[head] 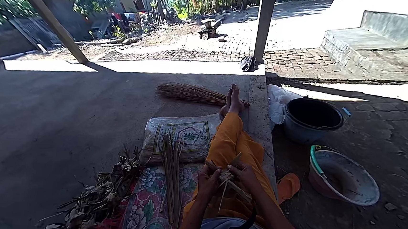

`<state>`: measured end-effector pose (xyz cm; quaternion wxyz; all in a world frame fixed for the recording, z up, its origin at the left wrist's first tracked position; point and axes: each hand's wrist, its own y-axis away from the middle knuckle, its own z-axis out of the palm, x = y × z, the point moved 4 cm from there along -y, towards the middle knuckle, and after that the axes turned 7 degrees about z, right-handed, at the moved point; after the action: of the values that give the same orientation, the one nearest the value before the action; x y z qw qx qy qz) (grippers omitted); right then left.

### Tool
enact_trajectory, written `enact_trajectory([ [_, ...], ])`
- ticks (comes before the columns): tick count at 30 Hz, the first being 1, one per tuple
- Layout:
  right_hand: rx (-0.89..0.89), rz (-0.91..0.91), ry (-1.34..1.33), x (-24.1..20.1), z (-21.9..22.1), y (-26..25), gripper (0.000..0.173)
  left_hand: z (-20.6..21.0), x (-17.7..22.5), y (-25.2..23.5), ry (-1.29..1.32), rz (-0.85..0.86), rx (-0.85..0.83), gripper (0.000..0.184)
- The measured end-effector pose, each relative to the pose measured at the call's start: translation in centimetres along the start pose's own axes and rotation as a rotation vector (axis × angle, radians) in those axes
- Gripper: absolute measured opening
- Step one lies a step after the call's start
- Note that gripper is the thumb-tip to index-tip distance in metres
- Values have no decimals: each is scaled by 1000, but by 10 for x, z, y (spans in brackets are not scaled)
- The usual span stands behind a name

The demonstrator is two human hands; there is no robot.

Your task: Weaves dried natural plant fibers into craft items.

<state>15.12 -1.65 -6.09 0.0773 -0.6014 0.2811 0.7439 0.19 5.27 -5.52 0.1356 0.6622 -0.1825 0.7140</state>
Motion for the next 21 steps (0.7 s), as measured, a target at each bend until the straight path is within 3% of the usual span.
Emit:
enact_trajectory([
  [6, 111, -186, -7, -43, -6, 24, 5, 5, 34, -11, 66, 152, 12, 7],
  [11, 243, -447, 9, -59, -24, 34, 7, -3, 55, -16, -258, 127, -163, 17],
  [15, 326, -607, 78, -64, -29, 38, 9, 2, 58, -12, -468, 94, -405, 23],
  [18, 339, -681, 83, -64, -25, 39, 11, 17, 55, -9, -352, 49, -442, 23],
  [21, 336, -713, 54, -61, -21, 39, 11, 29, 52, -3, -27, -47, -325, 19],
])
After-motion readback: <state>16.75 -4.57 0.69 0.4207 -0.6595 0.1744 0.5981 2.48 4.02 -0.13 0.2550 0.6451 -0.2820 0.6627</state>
